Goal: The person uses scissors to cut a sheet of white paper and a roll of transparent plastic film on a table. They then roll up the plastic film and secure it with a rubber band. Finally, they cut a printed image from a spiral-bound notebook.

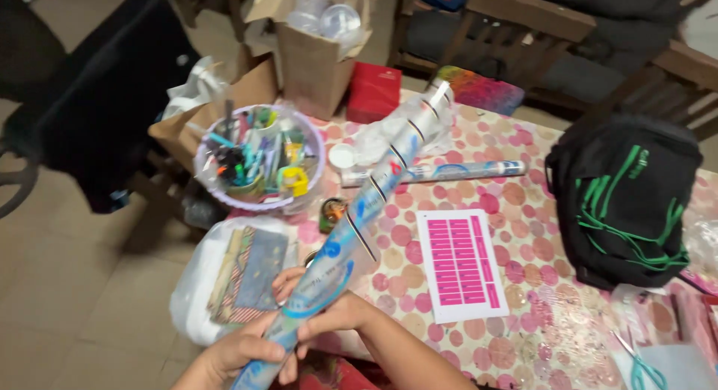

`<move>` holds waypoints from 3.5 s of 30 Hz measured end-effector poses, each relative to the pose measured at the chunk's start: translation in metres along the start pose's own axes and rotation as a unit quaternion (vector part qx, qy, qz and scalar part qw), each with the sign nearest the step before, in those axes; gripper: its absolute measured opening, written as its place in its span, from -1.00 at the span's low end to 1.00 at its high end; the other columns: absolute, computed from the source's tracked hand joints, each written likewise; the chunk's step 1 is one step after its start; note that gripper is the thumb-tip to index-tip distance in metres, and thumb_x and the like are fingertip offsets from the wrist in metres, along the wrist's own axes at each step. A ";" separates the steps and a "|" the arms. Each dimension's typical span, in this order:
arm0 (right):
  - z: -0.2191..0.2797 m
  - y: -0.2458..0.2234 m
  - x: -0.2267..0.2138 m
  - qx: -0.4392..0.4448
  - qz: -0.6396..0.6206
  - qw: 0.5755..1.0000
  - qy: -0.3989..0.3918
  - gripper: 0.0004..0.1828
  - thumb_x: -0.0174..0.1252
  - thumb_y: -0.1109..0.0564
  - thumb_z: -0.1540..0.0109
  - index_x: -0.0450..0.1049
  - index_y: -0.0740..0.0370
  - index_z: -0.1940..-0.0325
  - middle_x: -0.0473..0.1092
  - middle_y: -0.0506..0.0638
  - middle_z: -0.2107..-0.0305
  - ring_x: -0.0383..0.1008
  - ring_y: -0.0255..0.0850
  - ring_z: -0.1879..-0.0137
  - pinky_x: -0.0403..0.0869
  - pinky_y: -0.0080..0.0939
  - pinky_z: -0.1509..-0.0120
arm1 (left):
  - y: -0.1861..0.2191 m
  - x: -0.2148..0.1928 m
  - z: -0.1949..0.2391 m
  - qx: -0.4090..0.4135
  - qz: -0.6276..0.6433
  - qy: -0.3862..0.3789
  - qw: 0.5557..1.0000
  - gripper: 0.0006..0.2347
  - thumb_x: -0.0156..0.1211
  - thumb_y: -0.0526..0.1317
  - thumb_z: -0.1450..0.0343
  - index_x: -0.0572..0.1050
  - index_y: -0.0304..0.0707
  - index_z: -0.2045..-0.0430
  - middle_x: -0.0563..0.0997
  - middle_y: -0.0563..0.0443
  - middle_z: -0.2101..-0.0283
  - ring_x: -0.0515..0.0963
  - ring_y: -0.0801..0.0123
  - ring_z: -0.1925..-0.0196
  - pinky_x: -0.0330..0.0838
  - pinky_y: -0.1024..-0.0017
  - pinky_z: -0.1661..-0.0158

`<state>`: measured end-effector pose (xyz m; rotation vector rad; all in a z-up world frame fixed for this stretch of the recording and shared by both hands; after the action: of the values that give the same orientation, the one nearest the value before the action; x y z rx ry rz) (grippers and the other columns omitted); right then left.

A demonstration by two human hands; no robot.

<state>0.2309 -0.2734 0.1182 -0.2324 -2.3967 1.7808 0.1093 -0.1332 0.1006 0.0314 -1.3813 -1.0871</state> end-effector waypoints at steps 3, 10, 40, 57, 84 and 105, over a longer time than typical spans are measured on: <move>0.033 0.024 -0.053 0.135 -0.159 0.968 0.137 -0.33 0.38 -0.23 -0.16 0.42 0.21 -0.18 0.51 -0.04 0.33 0.43 -0.40 0.53 0.23 -0.47 0.71 | 0.015 0.006 -0.046 -0.006 -0.008 0.012 1.000 -0.30 0.47 -0.10 -0.18 0.27 -0.54 -0.13 0.55 -0.45 0.09 0.73 -0.05 0.26 0.69 0.18 0.19; 0.121 0.077 -0.310 0.018 -0.234 0.737 0.634 -0.74 0.35 0.15 -0.15 0.46 0.19 0.13 0.52 -0.03 0.39 0.53 -0.25 0.35 0.54 -0.25 0.31 | 0.111 -0.022 -0.174 -0.040 -0.637 0.228 0.735 -0.31 0.41 0.16 -0.21 0.26 0.29 -0.25 0.51 0.20 -0.18 0.58 0.36 -0.10 0.41 0.41 -0.08; 0.217 0.297 -0.576 0.082 -0.168 0.645 0.741 -0.42 0.17 0.12 -0.29 0.19 0.33 -0.35 0.35 0.16 0.02 0.48 -0.05 -0.11 0.56 -0.17 -0.20 | 0.109 -0.202 -0.557 -0.066 -0.891 0.273 0.356 -0.46 -0.09 -0.20 -0.55 0.08 0.42 -0.48 0.35 -0.36 -0.37 0.31 -0.23 -0.47 0.17 -0.36 -0.27; 0.526 0.071 -0.132 0.334 0.047 0.633 0.696 -0.46 0.11 0.15 -0.28 0.35 0.16 -0.38 0.42 0.08 -0.25 0.44 -0.11 -0.37 0.45 -0.05 -0.43 | -0.025 -0.047 -0.522 0.055 -0.879 0.163 0.445 -0.25 0.11 0.05 -0.24 0.10 0.21 -0.44 0.00 -0.51 -0.53 -0.02 -0.37 -0.55 -0.15 -0.53 -0.26; 0.960 -0.149 -0.191 0.203 -0.096 0.433 0.873 -0.48 0.20 0.23 -0.25 0.33 0.10 -0.30 0.44 0.13 0.54 0.53 -0.06 0.40 0.45 -0.04 0.20 | -0.480 0.336 -0.713 -0.030 -0.790 -0.216 0.573 -0.50 0.36 -0.21 -0.29 0.42 -0.17 -0.16 0.36 -0.30 -0.29 0.32 -0.21 -0.32 0.09 -0.09 -0.33; 0.844 -0.311 -0.264 0.041 -0.065 0.649 0.757 -0.72 0.22 0.32 -0.19 0.25 0.11 0.21 0.23 -0.10 0.63 0.17 -0.34 0.59 0.25 -0.28 0.45 | -0.381 0.375 -0.683 0.244 -0.584 0.009 0.774 -0.08 0.55 0.19 -0.09 0.20 -0.36 -0.22 0.30 -0.24 -0.22 0.33 0.01 -0.31 0.18 0.07 -0.40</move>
<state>0.3015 -1.2065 0.1680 -0.9933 -0.9895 0.7896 0.3511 -0.9570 -0.0238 1.4504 -1.5794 -1.6436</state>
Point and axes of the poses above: each hand's wrist, its own z-axis away from the middle knuckle, its own x-axis out of the palm, y = z × x, the point moved 3 cm from there along -z, towards the middle knuckle
